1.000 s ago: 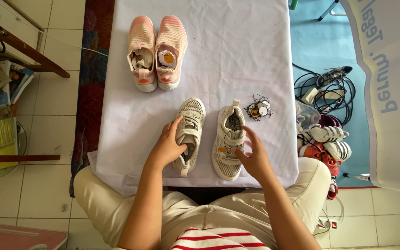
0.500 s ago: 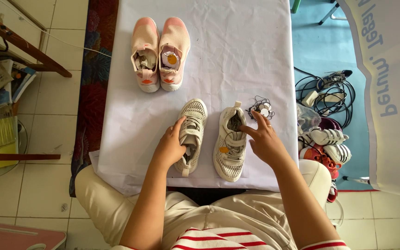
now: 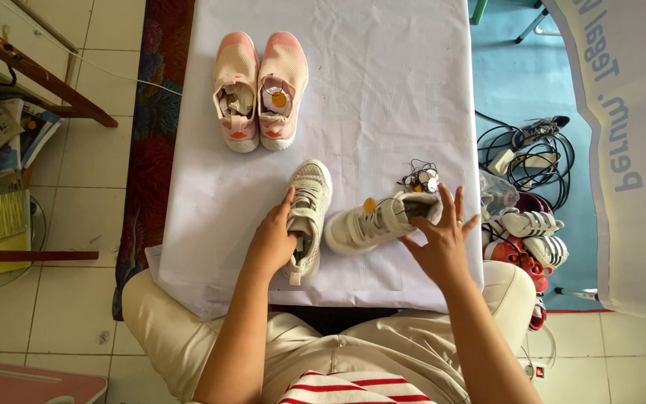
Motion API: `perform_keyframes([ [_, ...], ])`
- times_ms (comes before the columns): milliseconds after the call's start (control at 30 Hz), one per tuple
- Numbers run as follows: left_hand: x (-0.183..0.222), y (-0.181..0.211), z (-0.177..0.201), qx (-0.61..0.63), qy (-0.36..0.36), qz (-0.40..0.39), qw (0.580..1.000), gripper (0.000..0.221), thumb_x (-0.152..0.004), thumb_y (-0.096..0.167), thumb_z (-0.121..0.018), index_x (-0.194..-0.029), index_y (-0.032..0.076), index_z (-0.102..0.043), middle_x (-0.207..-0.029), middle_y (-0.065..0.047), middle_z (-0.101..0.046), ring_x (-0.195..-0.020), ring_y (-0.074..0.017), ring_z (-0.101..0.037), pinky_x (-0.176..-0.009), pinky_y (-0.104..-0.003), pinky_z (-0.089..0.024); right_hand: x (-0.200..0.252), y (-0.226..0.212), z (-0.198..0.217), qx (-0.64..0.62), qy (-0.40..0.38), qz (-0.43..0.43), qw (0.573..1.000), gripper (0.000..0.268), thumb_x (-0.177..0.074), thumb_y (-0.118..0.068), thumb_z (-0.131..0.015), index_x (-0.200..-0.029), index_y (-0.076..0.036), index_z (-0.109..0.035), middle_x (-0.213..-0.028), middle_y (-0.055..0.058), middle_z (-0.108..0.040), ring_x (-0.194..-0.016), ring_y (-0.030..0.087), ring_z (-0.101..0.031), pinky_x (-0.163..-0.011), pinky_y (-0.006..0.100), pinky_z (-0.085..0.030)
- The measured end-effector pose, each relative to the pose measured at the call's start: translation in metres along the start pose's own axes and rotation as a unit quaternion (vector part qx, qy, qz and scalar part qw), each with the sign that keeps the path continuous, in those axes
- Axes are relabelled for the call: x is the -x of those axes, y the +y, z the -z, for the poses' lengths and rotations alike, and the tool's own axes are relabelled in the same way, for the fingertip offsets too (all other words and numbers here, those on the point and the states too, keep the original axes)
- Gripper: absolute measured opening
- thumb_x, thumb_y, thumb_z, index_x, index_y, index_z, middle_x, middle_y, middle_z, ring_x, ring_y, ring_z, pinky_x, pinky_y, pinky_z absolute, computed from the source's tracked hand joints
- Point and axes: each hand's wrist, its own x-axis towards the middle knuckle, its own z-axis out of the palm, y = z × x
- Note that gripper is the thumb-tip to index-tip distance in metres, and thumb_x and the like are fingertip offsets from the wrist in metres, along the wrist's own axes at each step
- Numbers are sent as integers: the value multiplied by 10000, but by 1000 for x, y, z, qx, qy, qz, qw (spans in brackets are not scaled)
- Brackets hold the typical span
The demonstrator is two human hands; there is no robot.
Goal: Stuffing a shoe with paper and using a small tool to perform fine repairs inside the shoe.
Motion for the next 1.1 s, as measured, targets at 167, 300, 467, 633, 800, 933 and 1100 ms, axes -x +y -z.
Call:
perform_keyframes([
  [167,-7,-7,-3,12,28,7,1000,812,-746,-15,-471,-1492,189,-224,-1327,-230,-450,-1221,-418,-465,-992,-533,-405,18,-4,-24,-42,72,-43,996,275,-629,-277,-807,-781,-102,-660,-1384,220,-390,-1360,520,-222,-844,844,-139],
  [300,-8,-11,-11,18,53,13,998,819,-743,-4,-480,-1492,193,-215,-1347,-222,-427,-1225,-416,-461,-986,-534,-412,28,-23,-42,-4,102,-112,988,332,-669,-387,-780,-768,-133,-590,-1315,141,-467,-1268,449,-399,-867,779,-215],
  [467,-4,-1,-21,11,64,13,998,831,-740,4,-500,-1492,201,-205,-1368,-255,-381,-1212,-451,-456,-963,-546,-427,31,-47,-44,46,28,-177,983,330,-739,-455,-698,-859,-172,-580,-1317,112,-454,-1156,397,-494,-802,622,-415],
  [633,-1,10,-25,21,52,21,998,825,-743,7,-484,-1490,200,-193,-1387,-289,-325,-1199,-483,-452,-955,-540,-443,29,-61,-43,58,-95,-178,978,289,-768,-368,-667,-1019,-253,-578,-1292,131,-466,-1067,389,-551,-686,527,-538],
  [800,6,21,-31,23,54,-17,998,827,-741,4,-512,-1483,207,-210,-1383,-306,-322,-1156,-518,-468,-926,-554,-457,23,-83,-34,-22,-93,-140,986,433,-764,-295,-679,-1162,-189,-547,-1240,215,-466,-986,455,-571,-707,509,-550],
  [933,16,39,-20,10,42,-18,999,819,-743,37,-498,-1479,255,-212,-1408,-272,-303,-1146,-499,-486,-919,-537,-472,28,-87,-46,-55,-85,-127,987,518,-736,-275,-696,-1206,-157,-511,-1237,246,-422,-974,495,-566,-756,521,-539],
  [1100,7,21,-16,18,12,-33,999,819,-752,58,-511,-1486,249,-203,-1405,-285,-309,-1167,-499,-468,-926,-532,-466,27,-83,-31,-95,-95,-119,984,470,-747,-272,-699,-1174,-134,-559,-1229,251,-425,-969,504,-575,-775,523,-531],
])
